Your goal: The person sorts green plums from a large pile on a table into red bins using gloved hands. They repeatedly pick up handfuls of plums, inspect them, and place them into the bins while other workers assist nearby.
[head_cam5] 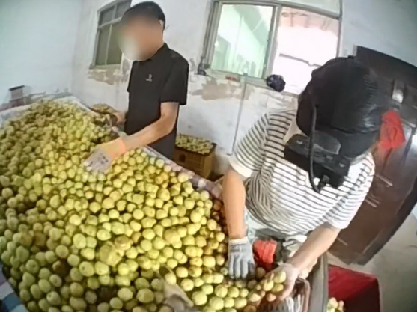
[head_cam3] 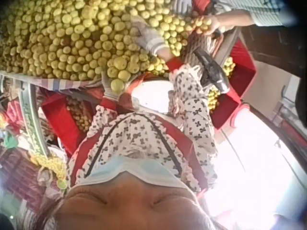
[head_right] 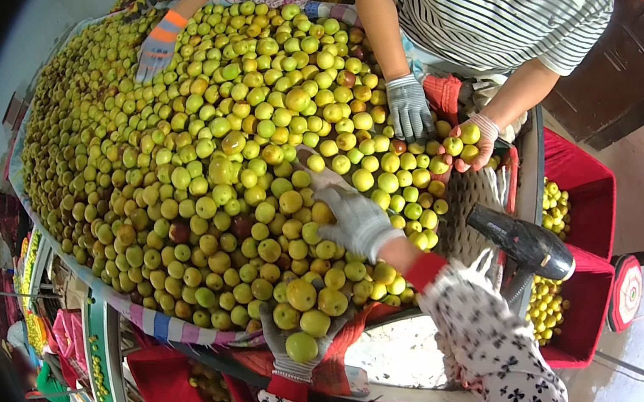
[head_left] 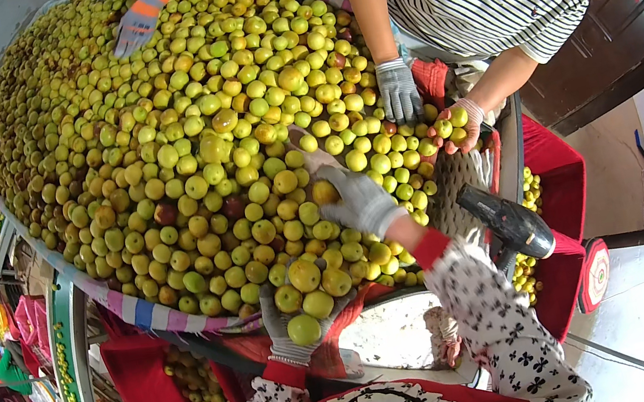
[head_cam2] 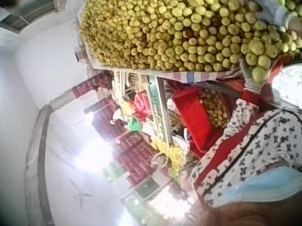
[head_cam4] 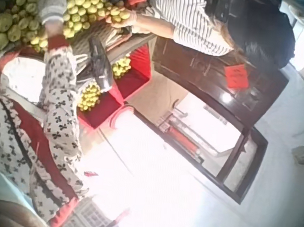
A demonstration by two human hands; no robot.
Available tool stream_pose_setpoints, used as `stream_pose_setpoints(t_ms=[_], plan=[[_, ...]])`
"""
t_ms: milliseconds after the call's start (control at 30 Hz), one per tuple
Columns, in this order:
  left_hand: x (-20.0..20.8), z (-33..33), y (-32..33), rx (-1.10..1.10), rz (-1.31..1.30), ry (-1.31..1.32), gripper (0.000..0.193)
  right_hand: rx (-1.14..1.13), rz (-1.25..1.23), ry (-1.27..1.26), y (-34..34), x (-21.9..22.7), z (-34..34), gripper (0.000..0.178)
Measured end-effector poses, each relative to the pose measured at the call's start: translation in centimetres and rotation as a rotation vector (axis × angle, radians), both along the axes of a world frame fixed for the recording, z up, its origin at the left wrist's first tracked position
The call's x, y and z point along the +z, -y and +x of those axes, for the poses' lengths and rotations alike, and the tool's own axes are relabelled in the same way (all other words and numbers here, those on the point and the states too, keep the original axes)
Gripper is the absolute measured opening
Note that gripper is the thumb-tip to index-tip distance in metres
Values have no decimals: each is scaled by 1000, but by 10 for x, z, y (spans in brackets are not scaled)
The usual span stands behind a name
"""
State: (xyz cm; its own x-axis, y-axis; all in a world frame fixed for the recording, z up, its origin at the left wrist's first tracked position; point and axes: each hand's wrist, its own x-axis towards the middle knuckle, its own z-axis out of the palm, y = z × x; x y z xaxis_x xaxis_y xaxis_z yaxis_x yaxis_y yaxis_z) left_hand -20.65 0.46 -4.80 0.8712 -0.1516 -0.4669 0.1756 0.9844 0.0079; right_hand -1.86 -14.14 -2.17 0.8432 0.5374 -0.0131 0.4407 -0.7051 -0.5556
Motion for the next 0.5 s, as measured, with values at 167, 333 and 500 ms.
stream_pose_setpoints(t_ms=[167, 333, 500], plan=[[-25, -10, -11, -109, -219, -21, 71, 189, 79, -61, 8, 49, -117, 65], [-7, -46, -8, -2, -47, 13, 72, 310, -103, 161, -12, 64, -164, 70], [42, -84, -29, 323, 154, 123, 58, 490, 397, 156, -36, 85, -181, 57]])
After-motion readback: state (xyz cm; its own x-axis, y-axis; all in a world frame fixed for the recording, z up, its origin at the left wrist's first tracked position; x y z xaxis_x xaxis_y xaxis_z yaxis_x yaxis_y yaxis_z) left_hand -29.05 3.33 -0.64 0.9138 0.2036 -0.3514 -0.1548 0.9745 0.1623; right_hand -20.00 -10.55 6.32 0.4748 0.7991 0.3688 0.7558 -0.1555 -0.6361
